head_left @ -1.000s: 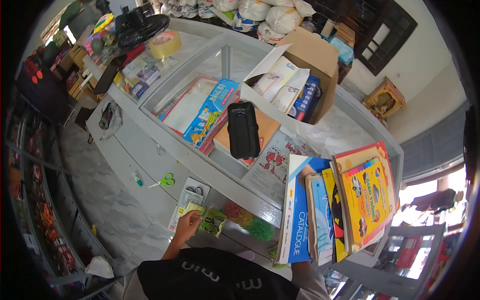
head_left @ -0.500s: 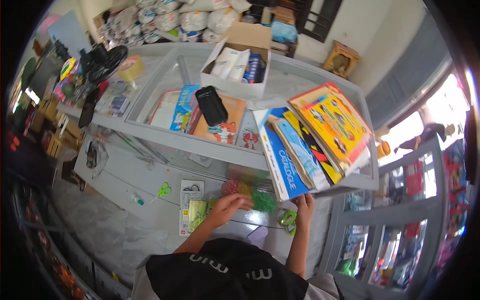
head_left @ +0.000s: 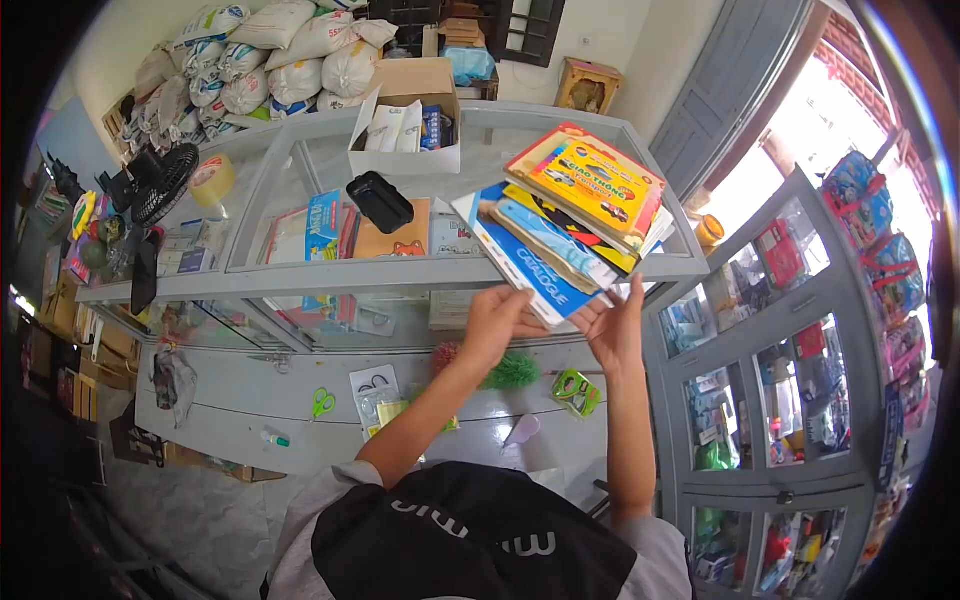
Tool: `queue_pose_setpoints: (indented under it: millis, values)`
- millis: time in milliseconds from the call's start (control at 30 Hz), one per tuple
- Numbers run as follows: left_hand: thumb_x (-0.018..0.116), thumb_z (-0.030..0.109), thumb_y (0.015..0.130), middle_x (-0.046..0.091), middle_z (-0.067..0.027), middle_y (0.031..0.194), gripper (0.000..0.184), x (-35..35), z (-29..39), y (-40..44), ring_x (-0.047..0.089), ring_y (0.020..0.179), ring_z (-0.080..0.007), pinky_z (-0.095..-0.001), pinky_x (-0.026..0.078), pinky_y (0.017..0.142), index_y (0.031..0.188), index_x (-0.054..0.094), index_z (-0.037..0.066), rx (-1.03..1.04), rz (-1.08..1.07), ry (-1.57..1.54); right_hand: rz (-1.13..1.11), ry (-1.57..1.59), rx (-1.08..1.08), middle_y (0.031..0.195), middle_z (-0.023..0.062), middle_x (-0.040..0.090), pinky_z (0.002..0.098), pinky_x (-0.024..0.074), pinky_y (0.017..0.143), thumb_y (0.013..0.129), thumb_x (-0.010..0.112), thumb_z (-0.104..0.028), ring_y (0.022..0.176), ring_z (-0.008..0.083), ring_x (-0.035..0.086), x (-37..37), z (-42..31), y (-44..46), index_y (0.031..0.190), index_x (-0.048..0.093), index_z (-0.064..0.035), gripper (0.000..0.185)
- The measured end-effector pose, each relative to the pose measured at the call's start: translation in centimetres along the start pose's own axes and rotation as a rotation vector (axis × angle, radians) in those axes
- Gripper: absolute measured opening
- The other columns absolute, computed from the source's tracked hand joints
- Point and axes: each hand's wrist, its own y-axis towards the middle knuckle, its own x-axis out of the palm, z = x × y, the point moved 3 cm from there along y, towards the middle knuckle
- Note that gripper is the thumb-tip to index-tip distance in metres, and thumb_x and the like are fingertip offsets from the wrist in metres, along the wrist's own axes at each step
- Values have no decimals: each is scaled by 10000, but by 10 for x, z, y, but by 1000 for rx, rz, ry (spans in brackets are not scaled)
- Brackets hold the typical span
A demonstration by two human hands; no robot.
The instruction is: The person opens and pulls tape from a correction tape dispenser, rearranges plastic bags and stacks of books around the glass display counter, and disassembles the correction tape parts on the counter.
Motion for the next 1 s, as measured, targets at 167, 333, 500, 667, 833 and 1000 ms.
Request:
queue_pose_setpoints:
  millis: [167,333,500,667,833,1000]
  values:
    - [489,117,870,623,-187,817,212,26,-17,-41,649,683,-261,-343,561,595,895,553,-82,-48,-68,-75,120,-226,-251,1065,176,561,328,535,708,827,574,-141,888,234,612,-2,-12,-12,1095,432,51,359]
    - [411,387,892,586,-213,995,494,-14,-16,-73,612,870,-301,-398,517,762,1097,478,-58,-192,-246,-72,9,-252,-232,1157,186,508,388,475,846,832,561,-124,1032,282,543,-13,-2,-71,1198,365,69,458]
    - [258,704,783,430,-190,1273,882,-92,-8,-24,456,1141,-339,-476,369,951,1314,300,0,-315,-257,-596,-327,163,-141,1263,207,435,424,426,910,868,436,-489,1134,318,468,-51,-10,-64,1270,316,64,694]
    - [317,616,782,438,-158,1277,809,-87,-12,-2,474,1115,-323,-460,384,920,1307,325,1,-314,-413,-522,-155,63,-62,1212,189,490,392,450,886,830,480,-529,1056,282,534,-54,-49,3,1232,385,48,711]
    - [413,494,772,552,-135,1130,649,-78,-2,-7,548,1003,-290,-394,464,824,1194,466,3,-322,-354,-609,9,-206,-29,1076,160,581,339,517,760,824,581,-296,892,238,613,-42,-53,10,1166,446,38,497]
    - [389,521,815,522,-159,1166,672,-82,-12,-26,534,1037,-280,-382,439,870,1233,415,-4,-293,-384,-602,13,-147,-29,1054,171,582,346,522,740,828,561,-228,869,232,617,-50,-42,-17,1135,462,36,417]
